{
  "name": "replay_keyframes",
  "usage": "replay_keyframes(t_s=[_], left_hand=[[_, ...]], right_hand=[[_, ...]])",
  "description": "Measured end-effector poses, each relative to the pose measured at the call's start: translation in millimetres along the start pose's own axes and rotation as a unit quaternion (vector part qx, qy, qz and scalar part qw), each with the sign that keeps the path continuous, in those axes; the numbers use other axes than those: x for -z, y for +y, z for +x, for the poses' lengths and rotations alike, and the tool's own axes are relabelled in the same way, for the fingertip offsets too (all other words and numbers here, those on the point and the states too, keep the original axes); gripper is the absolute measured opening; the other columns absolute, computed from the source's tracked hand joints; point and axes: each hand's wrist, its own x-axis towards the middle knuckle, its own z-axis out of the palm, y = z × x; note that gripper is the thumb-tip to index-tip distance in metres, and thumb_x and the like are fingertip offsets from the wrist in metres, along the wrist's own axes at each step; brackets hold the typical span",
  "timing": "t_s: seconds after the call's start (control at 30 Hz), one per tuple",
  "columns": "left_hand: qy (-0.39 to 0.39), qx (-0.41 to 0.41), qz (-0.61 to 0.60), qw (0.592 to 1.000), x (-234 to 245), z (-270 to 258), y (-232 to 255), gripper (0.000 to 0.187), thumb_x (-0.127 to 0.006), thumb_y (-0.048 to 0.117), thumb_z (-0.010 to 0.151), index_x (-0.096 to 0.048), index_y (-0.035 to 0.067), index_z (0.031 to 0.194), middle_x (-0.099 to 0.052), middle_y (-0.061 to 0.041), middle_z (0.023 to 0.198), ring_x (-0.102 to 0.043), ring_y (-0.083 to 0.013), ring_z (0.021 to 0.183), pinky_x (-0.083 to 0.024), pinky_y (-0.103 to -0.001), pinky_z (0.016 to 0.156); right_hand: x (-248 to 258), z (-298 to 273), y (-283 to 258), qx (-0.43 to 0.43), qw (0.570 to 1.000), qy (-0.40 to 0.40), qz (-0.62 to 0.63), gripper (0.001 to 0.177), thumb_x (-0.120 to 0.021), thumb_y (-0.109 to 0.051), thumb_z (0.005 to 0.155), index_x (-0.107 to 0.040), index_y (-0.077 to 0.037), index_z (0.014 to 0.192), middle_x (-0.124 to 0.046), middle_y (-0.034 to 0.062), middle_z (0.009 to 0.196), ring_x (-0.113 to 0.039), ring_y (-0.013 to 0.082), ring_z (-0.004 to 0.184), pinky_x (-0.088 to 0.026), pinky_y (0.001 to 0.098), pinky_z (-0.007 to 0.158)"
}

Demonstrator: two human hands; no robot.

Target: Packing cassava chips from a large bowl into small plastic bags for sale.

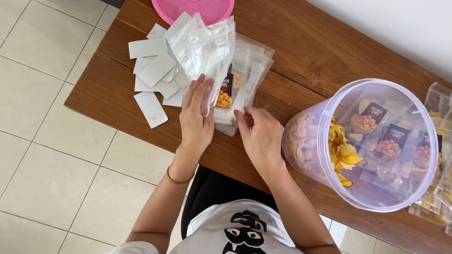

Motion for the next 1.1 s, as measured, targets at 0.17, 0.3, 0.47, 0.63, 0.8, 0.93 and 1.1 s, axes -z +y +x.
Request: replay_keyframes(t_s=[0.17,0.3,0.47,0.63,0.8,0.93,1.1], left_hand=[[0.000,0.003,-0.003,1.000,5,3,12,0.048,-0.053,-0.003,0.098,-0.058,0.013,0.143,-0.053,-0.019,0.150,-0.040,-0.0546,0.141,-0.031,-0.072,0.113],[-0.008,0.007,0.000,1.000,3,3,10,0.050,-0.052,-0.002,0.096,-0.057,0.014,0.143,-0.052,-0.016,0.152,-0.040,-0.0527,0.142,-0.032,-0.069,0.113],[0.016,-0.004,-0.029,0.999,6,5,21,0.048,-0.049,-0.006,0.096,-0.058,0.009,0.142,-0.054,-0.023,0.148,-0.043,-0.0567,0.138,-0.037,-0.070,0.110],[0.046,-0.018,-0.032,0.998,3,6,16,0.048,-0.050,-0.003,0.095,-0.060,0.011,0.140,-0.056,-0.021,0.146,-0.045,-0.0558,0.137,-0.042,-0.067,0.108],[0.053,-0.038,-0.029,0.997,1,7,23,0.054,-0.050,-0.012,0.091,-0.061,0.006,0.140,-0.060,-0.025,0.139,-0.051,-0.0546,0.132,-0.042,-0.067,0.109],[0.053,-0.059,0.006,0.997,-7,3,-1,0.054,-0.051,-0.006,0.093,-0.061,0.013,0.142,-0.057,-0.017,0.145,-0.050,-0.0494,0.136,-0.043,-0.061,0.110],[0.037,-0.119,0.132,0.983,-17,-2,-17,0.056,-0.057,-0.008,0.087,-0.066,0.015,0.137,-0.059,-0.014,0.141,-0.051,-0.0431,0.134,-0.037,-0.058,0.114]], right_hand=[[5,2,-9,0.029,0.999,-0.009,-0.007,0.026,-0.076,-0.024,0.096,-0.074,-0.002,0.110,-0.073,0.0127,0.082,-0.075,0.0263,0.074,-0.060,0.0362,0.061],[-4,-10,-3,0.061,0.997,0.026,-0.034,0.028,-0.081,-0.023,0.090,-0.075,-0.009,0.114,-0.072,0.0058,0.089,-0.074,0.0207,0.077,-0.060,0.0300,0.061],[-3,4,-18,-0.044,0.969,-0.009,0.243,0.052,-0.082,-0.009,0.087,-0.061,-0.001,0.133,-0.061,0.0090,0.093,-0.067,0.0194,0.081,-0.060,0.0284,0.069],[7,16,-31,-0.127,0.941,-0.067,0.307,0.067,-0.076,-0.009,0.091,-0.043,0.001,0.149,-0.065,0.0105,0.085,-0.063,0.0162,0.074,-0.057,0.0282,0.066],[6,-3,-20,-0.006,0.977,0.024,0.212,0.047,-0.063,-0.005,0.100,-0.052,0.003,0.146,-0.079,0.0201,0.091,-0.069,0.0160,0.064,-0.053,0.0296,0.052],[18,-21,-13,0.079,0.956,0.147,0.240,0.049,-0.067,0.005,0.096,-0.053,0.008,0.143,-0.079,0.0162,0.082,-0.065,0.0107,0.054,-0.052,0.0205,0.049],[49,-36,-12,0.165,0.931,0.236,0.225,0.043,-0.073,0.017,0.084,-0.062,0.017,0.126,-0.078,0.0256,0.087,-0.072,0.0191,0.050,-0.059,0.0250,0.048]])
